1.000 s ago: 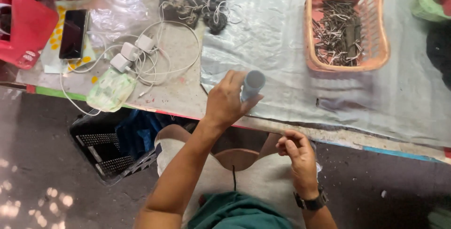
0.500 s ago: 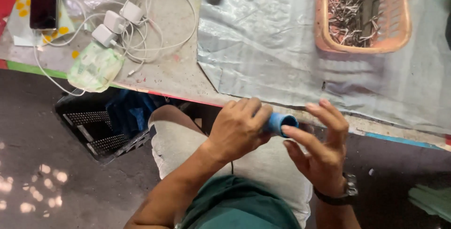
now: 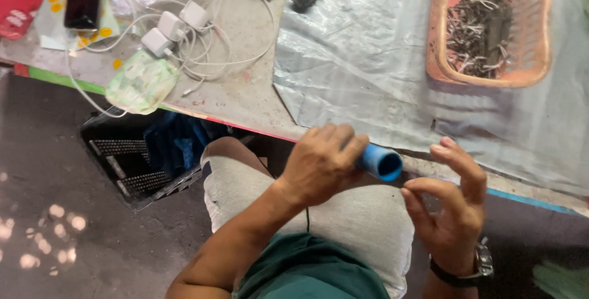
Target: Inserting wicks into blue cylindrical molds and securing them at a workbench.
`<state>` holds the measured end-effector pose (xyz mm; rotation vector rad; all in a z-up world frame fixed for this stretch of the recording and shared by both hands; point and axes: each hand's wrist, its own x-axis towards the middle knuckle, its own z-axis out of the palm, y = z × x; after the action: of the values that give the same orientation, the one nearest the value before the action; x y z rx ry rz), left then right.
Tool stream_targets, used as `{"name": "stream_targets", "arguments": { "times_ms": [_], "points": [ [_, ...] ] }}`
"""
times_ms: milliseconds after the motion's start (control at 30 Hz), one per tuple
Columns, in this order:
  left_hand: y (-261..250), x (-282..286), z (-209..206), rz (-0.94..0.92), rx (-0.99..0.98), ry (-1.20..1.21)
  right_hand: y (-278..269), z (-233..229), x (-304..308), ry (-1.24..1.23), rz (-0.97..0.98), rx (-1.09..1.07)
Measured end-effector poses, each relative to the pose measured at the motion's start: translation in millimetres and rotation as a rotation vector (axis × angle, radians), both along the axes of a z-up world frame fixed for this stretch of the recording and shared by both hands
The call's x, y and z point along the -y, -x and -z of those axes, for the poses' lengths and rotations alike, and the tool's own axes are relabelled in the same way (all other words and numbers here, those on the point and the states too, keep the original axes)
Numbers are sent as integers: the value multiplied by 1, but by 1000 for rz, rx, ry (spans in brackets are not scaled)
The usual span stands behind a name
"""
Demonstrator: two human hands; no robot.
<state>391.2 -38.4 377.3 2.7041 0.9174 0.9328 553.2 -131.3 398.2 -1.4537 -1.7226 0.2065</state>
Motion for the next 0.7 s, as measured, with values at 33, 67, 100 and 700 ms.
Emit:
{"name": "stream_targets", "arguments": {
  "times_ms": [33,67,100,700],
  "points": [
    [2,-3,3,15,4,5,0,2,0,5,15,4],
    [2,-8,5,15,63,79,0,3,1,8,74,-107],
    [1,-12,8,16,120,154,-2,5,2,9,133,-217],
    [-26,-47,52,-196,139,390,-5,103,-80,243,15,-94]
  ]
}}
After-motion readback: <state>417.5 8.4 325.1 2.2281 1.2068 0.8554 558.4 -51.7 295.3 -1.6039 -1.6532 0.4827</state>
